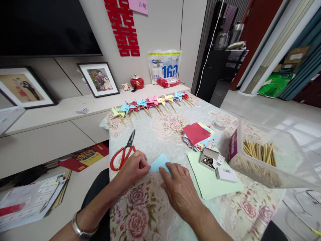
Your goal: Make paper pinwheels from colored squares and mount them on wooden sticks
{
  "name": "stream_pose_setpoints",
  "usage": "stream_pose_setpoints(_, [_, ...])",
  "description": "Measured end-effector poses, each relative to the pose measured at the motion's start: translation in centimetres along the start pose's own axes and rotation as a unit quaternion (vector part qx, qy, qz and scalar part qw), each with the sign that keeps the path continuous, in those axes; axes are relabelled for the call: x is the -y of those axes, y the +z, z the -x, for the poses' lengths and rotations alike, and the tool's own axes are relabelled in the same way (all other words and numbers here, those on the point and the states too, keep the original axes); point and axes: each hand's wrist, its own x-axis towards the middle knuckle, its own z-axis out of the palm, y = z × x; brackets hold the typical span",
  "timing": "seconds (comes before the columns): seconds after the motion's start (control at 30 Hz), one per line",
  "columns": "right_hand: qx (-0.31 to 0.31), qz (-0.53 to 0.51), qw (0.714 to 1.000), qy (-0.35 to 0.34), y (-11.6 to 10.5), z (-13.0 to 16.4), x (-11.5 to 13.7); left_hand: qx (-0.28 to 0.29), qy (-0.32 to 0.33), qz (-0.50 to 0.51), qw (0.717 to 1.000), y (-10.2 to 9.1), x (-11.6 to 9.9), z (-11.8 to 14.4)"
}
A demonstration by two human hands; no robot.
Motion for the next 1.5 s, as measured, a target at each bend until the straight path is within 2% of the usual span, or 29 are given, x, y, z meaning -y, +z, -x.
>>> stream_pose_setpoints(0.4, [0.012, 0.010, 1.000, 0.008, -0.2, -0.1, 0.2, 0.005, 0.015, -0.054, 0.998, 0.4, -0.1, 0.4])
stream_pose_setpoints(0.67, [0.005, 0.017, 1.000, -0.005, 0.0, -0.1, -0.1, 0.016, 0.016, 0.036, 0.999, -0.1, 1.0, 0.9])
stream_pose_setpoints(0.77, [0.014, 0.010, 1.000, -0.002, 0.0, -0.1, -0.1, 0.002, -0.018, 0.045, 0.999, -0.5, 1.1, 1.1])
stream_pose_setpoints(0.83, [0.017, 0.008, 1.000, -0.001, -0.1, -0.1, -0.1, -0.030, -0.019, 0.018, 0.999, -0.5, 0.8, 1.4])
stream_pose_setpoints(0.9, [0.018, 0.008, 1.000, -0.002, -0.1, -0.1, -0.1, -0.086, 0.018, -0.034, 0.996, 0.1, 0.3, 2.0])
stream_pose_setpoints(0.97, [0.019, 0.010, 1.000, -0.002, -0.1, -0.1, -0.1, -0.134, 0.090, -0.097, 0.982, 1.2, -0.3, 3.0])
stream_pose_setpoints(1.03, [0.024, 0.010, 1.000, 0.000, -0.1, -0.1, 0.0, -0.145, 0.181, -0.146, 0.962, 2.7, -0.8, 4.1])
stream_pose_setpoints(1.1, [0.032, 0.007, 0.999, 0.001, -0.1, -0.1, -0.1, -0.132, 0.249, -0.190, 0.940, 4.3, -1.1, 5.1])
stream_pose_setpoints(1.27, [0.033, 0.009, 0.999, -0.006, 0.1, -0.1, -0.2, -0.105, 0.254, -0.255, 0.927, 6.9, -0.8, 6.9])
stream_pose_setpoints(1.5, [0.021, 0.033, 0.999, -0.001, -0.5, 0.0, 0.2, -0.128, 0.243, -0.288, 0.917, 7.5, -0.3, 7.3])
